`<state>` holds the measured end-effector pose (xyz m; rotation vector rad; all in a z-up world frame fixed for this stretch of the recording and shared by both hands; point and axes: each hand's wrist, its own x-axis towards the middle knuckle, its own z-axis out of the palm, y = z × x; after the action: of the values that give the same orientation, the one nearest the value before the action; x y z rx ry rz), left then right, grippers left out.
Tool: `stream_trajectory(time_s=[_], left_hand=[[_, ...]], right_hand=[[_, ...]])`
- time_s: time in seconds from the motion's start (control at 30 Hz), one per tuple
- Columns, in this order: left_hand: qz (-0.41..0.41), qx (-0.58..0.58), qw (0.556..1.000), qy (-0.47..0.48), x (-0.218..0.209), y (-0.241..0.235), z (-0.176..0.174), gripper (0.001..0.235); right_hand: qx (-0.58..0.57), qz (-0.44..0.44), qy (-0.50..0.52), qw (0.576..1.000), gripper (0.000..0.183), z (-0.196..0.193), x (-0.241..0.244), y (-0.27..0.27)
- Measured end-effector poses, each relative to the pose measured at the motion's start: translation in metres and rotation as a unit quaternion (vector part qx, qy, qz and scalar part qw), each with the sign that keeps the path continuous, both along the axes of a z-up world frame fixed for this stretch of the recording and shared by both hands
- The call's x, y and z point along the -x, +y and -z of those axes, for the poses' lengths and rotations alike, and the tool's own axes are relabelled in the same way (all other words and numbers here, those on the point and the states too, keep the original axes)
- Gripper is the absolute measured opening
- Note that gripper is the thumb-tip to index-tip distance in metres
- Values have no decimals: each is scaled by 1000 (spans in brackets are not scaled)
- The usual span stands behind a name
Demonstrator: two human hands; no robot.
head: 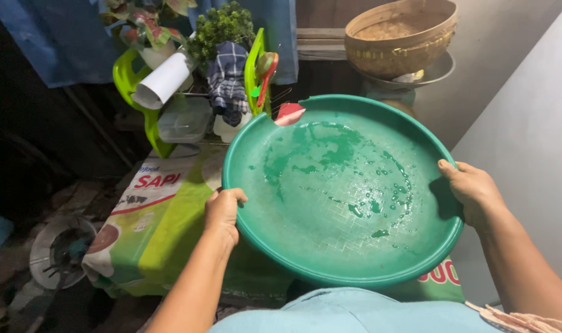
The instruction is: The person holds a green plastic basin and scrubs its interior surface with a white cloth. They repeatedly rub the basin's bottom and sides, occasionally dipping the cloth into a pink basin of water nearby. The person continues scrubbing the green basin throughout the clip.
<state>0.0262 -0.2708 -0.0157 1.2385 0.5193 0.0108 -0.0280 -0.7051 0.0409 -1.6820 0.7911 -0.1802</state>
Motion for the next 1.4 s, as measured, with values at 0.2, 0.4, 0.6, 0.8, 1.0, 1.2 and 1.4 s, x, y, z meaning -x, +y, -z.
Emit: stream_trajectory(time_s=[0.2,0.4,0.6,0.8,1.0,1.2,1.4], left_hand=[[-34,-5,999,1,12,60,1,20],[-62,-11,998,-7,34,141,-4,21],[-83,-23,993,-82,65,231,-5,48],[-146,-69,986,33,75,309,4,24],[-138,-66,988,33,63,347,30,24],[-98,-84,992,7,33,346,35,23],[-77,-86,993,38,18,326,19,23]], right_hand=[[7,-20,-14,1000,44,-7,-3,48],[7,-67,-14,998,43,12,-22,117],[-47,-122,-36,991,44,39,-38,197],[-47,-150,-41,987,44,57,-56,273],[-20,-163,-49,985,44,64,-65,311],[-38,-129,-24,991,46,55,-68,309],[-56,-122,-15,991,52,54,-67,292]])
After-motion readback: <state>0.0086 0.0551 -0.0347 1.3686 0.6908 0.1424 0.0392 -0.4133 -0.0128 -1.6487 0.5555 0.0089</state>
